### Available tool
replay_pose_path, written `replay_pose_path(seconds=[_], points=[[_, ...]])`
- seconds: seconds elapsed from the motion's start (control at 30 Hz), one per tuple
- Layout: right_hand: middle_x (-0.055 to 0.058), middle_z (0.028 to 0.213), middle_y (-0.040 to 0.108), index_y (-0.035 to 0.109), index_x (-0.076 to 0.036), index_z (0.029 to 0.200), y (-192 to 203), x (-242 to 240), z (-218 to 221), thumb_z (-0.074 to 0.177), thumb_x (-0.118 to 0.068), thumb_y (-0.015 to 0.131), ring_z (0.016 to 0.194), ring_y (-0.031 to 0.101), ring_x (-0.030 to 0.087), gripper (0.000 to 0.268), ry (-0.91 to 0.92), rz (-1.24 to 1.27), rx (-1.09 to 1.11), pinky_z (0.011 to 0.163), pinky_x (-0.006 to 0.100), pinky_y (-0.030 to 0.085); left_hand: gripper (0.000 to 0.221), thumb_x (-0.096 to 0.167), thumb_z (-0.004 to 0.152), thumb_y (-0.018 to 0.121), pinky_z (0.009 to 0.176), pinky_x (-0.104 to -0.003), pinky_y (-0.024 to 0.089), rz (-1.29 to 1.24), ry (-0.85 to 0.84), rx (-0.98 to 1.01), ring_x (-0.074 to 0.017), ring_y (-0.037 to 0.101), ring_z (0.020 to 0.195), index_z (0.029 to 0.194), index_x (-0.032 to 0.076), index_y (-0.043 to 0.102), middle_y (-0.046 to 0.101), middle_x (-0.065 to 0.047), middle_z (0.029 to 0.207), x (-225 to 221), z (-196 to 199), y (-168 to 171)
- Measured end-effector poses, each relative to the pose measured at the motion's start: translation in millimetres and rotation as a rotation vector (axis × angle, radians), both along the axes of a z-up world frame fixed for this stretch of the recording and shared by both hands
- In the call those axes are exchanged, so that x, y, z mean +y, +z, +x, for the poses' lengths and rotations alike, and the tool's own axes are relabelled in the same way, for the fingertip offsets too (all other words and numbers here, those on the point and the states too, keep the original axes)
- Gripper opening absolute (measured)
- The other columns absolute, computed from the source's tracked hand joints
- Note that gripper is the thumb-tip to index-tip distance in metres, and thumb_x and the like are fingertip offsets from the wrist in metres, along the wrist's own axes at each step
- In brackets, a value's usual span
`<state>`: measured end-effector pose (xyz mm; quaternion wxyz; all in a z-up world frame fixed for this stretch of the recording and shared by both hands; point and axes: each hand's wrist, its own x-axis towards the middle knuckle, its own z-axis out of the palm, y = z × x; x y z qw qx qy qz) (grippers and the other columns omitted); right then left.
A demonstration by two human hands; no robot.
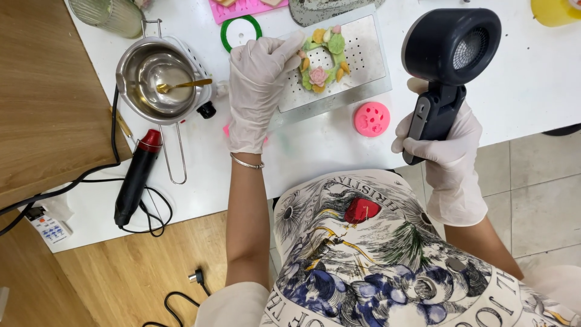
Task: Decorating a flower-shaped candle by applying melted wax and using a heat tool.
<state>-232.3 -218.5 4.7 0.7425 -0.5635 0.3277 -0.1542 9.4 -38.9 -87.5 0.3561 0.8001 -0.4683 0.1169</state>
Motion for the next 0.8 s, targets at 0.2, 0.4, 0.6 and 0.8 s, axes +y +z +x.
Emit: replay_pose_path(seconds=[0.2, 0.4, 0.6, 0.8], points=[[0.015, 0.090, 0.069, 0.058, 0.007, 0.137, -2, -2, -2, 0.059, 0.018, 0.057, 0.070, 0.069, 0.024, 0.079, 0.000, 0.006, -0.005, 0.065, 0.037, 0.060, 0.043, 0.014, 0.088, 0.083, 0.072, -0.040, 0.048, -0.012, -0.008, -0.015, -0.0239, 0.062, 0.084, 0.128, 0.016, 0.069, 0.068, -0.002, 0.096, 4, 0, 1], [0.016, 0.090, 0.069, 0.057, 0.008, 0.138, 0, -1, -2, 0.060, 0.017, 0.058, 0.070, 0.069, 0.024, 0.078, 0.005, 0.001, -0.019, 0.066, 0.038, 0.060, 0.038, 0.009, 0.094, 0.081, 0.075, -0.040, 0.050, -0.013, 0.035, 0.145, -0.0244, 0.063, 0.082, 0.130, 0.016, 0.070, 0.067, -0.002, 0.094, 9, -9, -9], [0.015, 0.089, 0.068, 0.057, 0.008, 0.139, 1, -1, -2, 0.062, 0.017, 0.056, 0.069, 0.068, 0.024, 0.078, 0.012, -0.013, -0.037, 0.066, 0.037, 0.059, 0.022, 0.009, 0.102, 0.074, 0.079, -0.028, 0.055, -0.309, 0.210, 0.658, -0.0133, 0.065, 0.085, 0.123, 0.013, 0.071, 0.070, -0.003, 0.105, 10, -52, 3], [0.015, 0.087, 0.068, 0.057, 0.008, 0.140, -1, -5, -12, 0.061, 0.016, 0.055, 0.069, 0.067, 0.024, 0.080, 0.035, -0.025, -0.047, 0.066, 0.037, 0.059, 0.021, 0.008, 0.104, 0.070, 0.086, -0.026, 0.055, -0.339, 0.291, 0.674, -0.0127, 0.064, 0.093, 0.125, 0.007, 0.070, 0.069, -0.004, 0.111, 15, -80, 25]])
